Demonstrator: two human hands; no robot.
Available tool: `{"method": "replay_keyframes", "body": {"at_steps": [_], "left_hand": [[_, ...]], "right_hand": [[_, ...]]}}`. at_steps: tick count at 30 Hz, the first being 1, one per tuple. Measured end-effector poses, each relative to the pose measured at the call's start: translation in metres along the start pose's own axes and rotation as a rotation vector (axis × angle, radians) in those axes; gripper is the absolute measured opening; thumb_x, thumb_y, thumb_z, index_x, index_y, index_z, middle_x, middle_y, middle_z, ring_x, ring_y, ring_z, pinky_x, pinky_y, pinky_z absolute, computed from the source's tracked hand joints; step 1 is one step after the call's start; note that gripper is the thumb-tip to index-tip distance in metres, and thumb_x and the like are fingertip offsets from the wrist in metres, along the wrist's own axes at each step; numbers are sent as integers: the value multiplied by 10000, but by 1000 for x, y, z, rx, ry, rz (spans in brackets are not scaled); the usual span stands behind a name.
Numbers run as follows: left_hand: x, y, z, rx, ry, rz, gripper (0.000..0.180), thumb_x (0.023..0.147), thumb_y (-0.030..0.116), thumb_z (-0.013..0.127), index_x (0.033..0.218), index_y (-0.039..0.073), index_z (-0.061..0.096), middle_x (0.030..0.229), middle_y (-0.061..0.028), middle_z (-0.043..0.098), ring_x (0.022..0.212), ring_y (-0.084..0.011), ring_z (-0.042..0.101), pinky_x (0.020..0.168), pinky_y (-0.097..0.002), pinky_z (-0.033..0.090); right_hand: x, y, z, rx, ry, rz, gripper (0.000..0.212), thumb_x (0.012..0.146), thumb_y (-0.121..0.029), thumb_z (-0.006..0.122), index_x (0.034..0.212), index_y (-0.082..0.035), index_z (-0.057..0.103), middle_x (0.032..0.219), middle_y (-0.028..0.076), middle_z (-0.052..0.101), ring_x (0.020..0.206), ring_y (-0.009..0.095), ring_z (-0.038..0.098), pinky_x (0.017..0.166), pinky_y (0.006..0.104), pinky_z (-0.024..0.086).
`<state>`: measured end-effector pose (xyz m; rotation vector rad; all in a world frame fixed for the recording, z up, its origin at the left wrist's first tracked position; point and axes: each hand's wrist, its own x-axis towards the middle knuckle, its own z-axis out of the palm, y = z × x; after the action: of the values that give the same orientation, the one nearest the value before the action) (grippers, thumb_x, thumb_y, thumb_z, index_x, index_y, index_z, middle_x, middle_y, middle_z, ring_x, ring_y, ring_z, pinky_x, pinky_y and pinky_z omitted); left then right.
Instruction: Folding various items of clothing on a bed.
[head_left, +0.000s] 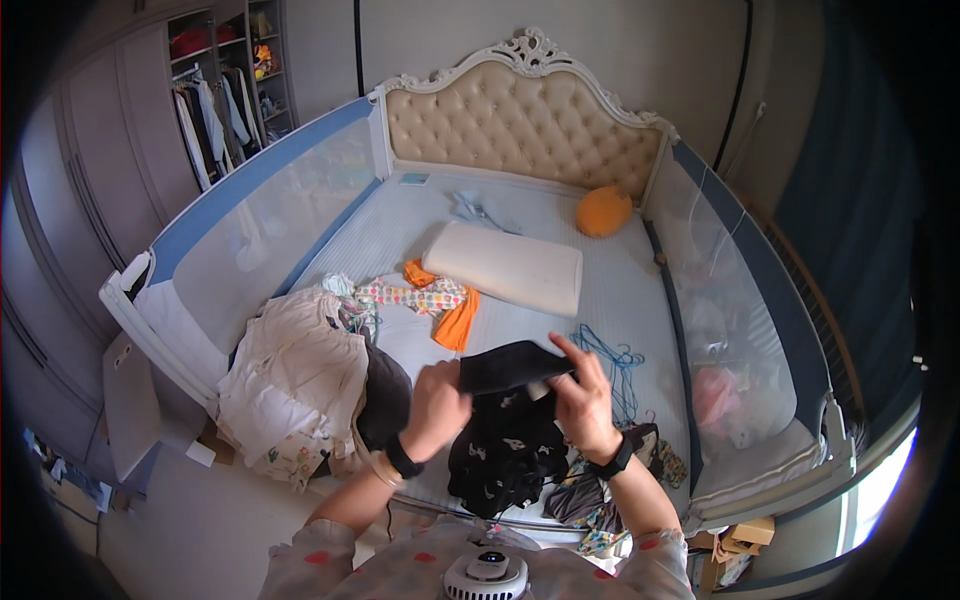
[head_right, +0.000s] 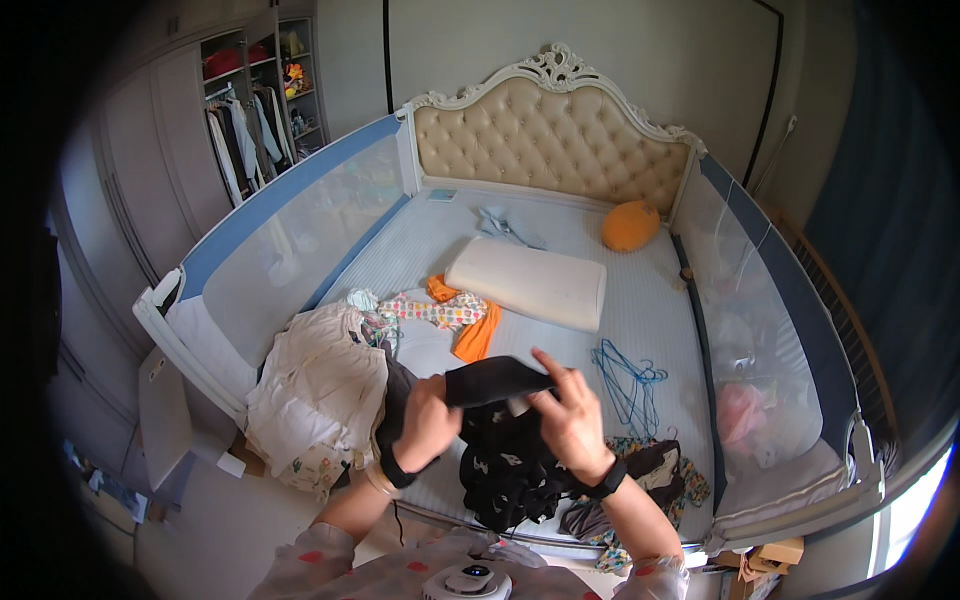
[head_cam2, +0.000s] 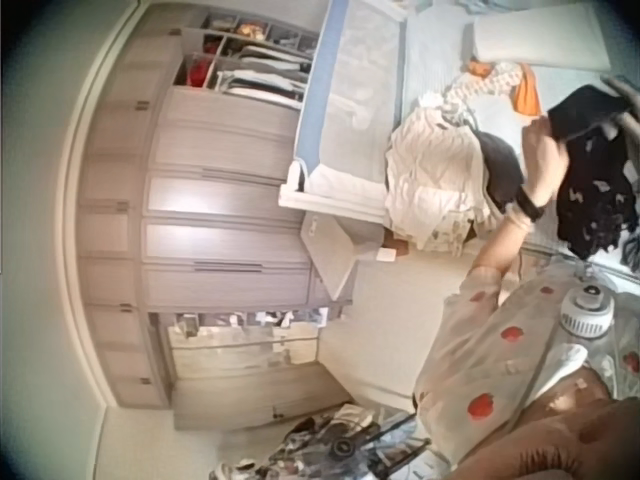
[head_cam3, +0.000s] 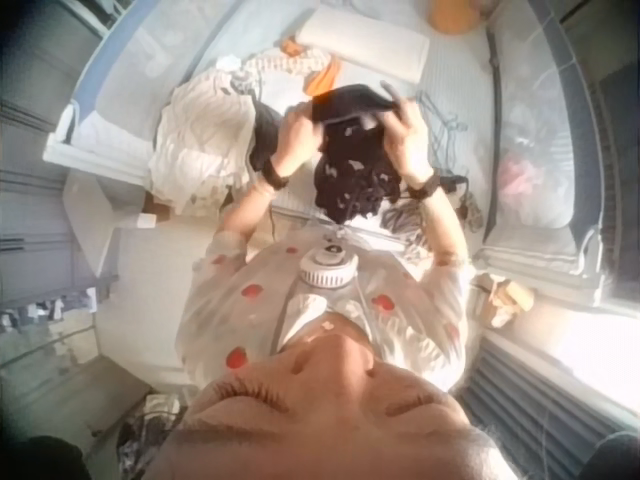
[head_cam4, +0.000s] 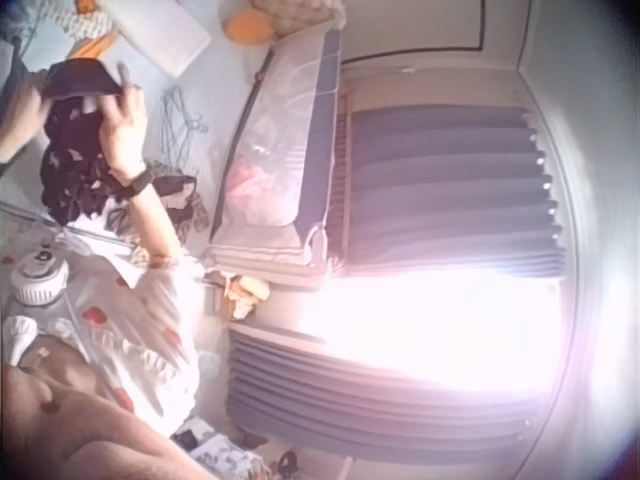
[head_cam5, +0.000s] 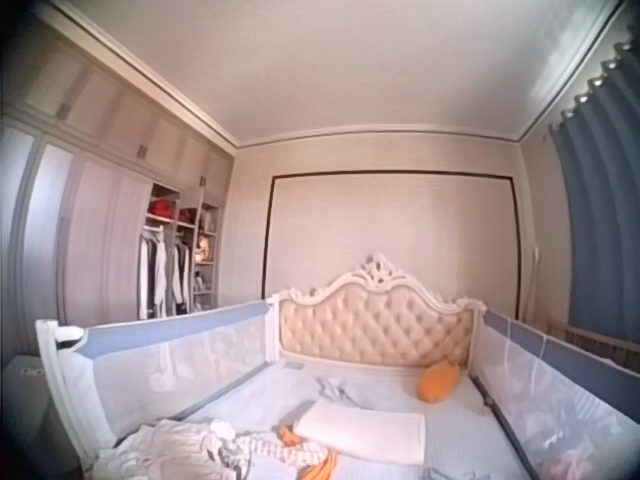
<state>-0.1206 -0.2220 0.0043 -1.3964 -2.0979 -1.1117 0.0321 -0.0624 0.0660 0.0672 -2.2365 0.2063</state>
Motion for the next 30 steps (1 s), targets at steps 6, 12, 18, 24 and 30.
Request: {"method": "replay_keyframes", "body": {"at_steps": [6,12,18,24,30], "left_hand": [[46,-14,-56,242,8,-87,459,699,-30,614,1146,51,550,924,-156,554,766,-353,603,690,-417,496],[63,-61,-47,234,59,81,393,674,-49,584,1051,64,572,985,-167,563,809,-355,603,718,-441,491],[68,-39,-35,-245,-69,-96,265,679,-81,429,915,-2,521,846,-212,606,873,-406,574,757,-430,451],[77,-38,-38,-27,-65,111,305,666,-115,463,944,-13,539,909,-189,613,903,-386,578,783,-441,467],[70,-115,-15,-153,-153,-311,364,703,35,479,1028,-20,634,991,-209,653,963,-367,596,858,-379,464]], "right_hand": [[-25,62,13,-277,-98,332,396,642,128,521,977,-82,529,1121,71,585,899,292,586,693,360,511],[-53,83,45,125,-220,697,378,706,6,458,1024,-85,642,880,173,680,850,353,646,762,401,512],[-57,42,71,2,-558,679,340,771,-217,614,1099,-134,648,920,188,670,910,364,631,798,418,512],[-54,102,69,1083,357,1115,294,868,-72,460,1099,35,607,894,130,674,838,201,638,763,295,487],[-17,68,24,499,-130,828,285,843,-128,545,1031,80,593,736,57,612,681,128,526,653,261,441]]}}
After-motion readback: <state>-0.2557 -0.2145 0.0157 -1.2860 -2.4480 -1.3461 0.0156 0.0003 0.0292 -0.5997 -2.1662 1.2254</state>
